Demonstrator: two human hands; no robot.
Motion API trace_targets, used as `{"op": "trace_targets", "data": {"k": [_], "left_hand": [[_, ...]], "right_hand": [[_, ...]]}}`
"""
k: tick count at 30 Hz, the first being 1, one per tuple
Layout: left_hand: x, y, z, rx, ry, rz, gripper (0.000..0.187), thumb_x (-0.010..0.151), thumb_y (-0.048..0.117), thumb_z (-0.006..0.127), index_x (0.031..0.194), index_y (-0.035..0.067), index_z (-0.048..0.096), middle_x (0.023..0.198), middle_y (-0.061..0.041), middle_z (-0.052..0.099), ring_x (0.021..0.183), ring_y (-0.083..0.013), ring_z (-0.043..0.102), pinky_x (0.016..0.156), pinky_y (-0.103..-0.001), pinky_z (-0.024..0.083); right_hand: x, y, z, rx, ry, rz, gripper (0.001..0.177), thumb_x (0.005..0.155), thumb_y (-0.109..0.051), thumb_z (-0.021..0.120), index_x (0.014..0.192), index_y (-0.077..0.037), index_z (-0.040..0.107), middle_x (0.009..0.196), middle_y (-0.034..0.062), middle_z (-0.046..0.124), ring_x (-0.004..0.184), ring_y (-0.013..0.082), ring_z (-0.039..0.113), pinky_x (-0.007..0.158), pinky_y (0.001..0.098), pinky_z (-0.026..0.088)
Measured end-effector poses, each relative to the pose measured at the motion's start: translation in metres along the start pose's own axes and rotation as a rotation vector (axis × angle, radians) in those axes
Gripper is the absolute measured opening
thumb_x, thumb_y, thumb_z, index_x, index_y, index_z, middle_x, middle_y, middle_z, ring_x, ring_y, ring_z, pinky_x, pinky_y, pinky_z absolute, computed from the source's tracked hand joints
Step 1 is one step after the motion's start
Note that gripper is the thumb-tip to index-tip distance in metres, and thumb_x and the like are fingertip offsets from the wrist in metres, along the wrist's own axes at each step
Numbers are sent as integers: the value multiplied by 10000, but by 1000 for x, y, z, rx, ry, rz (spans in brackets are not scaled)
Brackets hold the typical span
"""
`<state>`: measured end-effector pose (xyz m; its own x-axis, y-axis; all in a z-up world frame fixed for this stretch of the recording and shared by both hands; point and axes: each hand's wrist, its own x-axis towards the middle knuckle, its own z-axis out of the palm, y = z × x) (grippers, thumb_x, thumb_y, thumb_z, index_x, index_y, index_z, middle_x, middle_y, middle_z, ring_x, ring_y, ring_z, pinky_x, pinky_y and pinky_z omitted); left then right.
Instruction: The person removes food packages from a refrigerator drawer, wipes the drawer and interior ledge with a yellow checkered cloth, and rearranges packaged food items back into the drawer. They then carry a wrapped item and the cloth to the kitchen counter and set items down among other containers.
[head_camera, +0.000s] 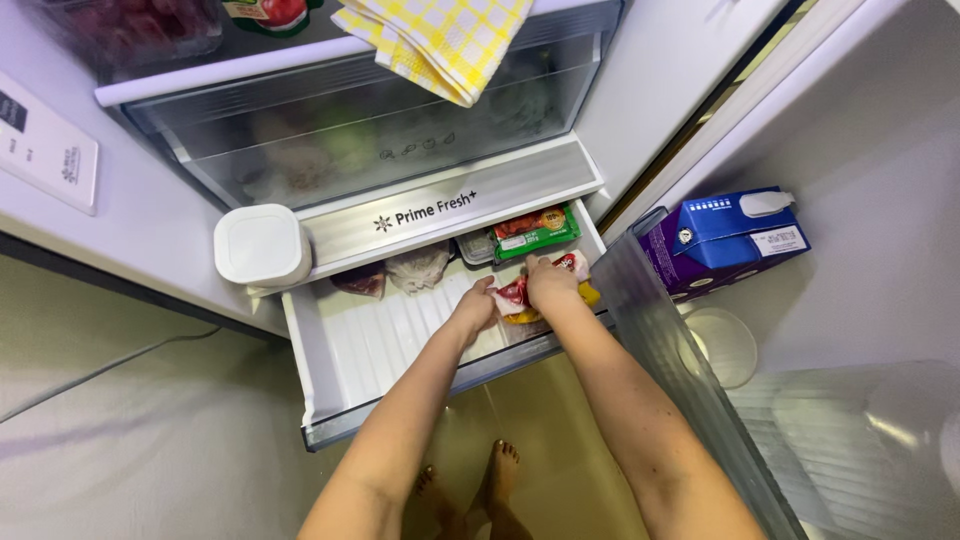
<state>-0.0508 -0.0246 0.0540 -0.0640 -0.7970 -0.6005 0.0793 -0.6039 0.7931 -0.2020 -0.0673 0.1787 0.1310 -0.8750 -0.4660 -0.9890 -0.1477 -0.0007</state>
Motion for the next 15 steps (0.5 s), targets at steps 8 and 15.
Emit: {"op": "trace_targets", "data": {"k": [8,15], "left_hand": [[28,-15,-7,137,124,-73,563,959,193,544,1510,118,458,1215,-153,665,849,-216,663,746,-381,567],[62,17,-18,69,563,161,611,933,236,687,1474,62,461,867,-198,713,644,-227,687,555,-365,535]], "right_hand": [[1,19,14,37,-53,39,475,962,-97,585,1432,-134,526,1536,187,443,1286,403,592,1023,466,520],[-11,19,-26,3,-165,6,765,779,-152,846,1463,-150,503,1522,174,457,1310,368,574,1023,454,537]]}}
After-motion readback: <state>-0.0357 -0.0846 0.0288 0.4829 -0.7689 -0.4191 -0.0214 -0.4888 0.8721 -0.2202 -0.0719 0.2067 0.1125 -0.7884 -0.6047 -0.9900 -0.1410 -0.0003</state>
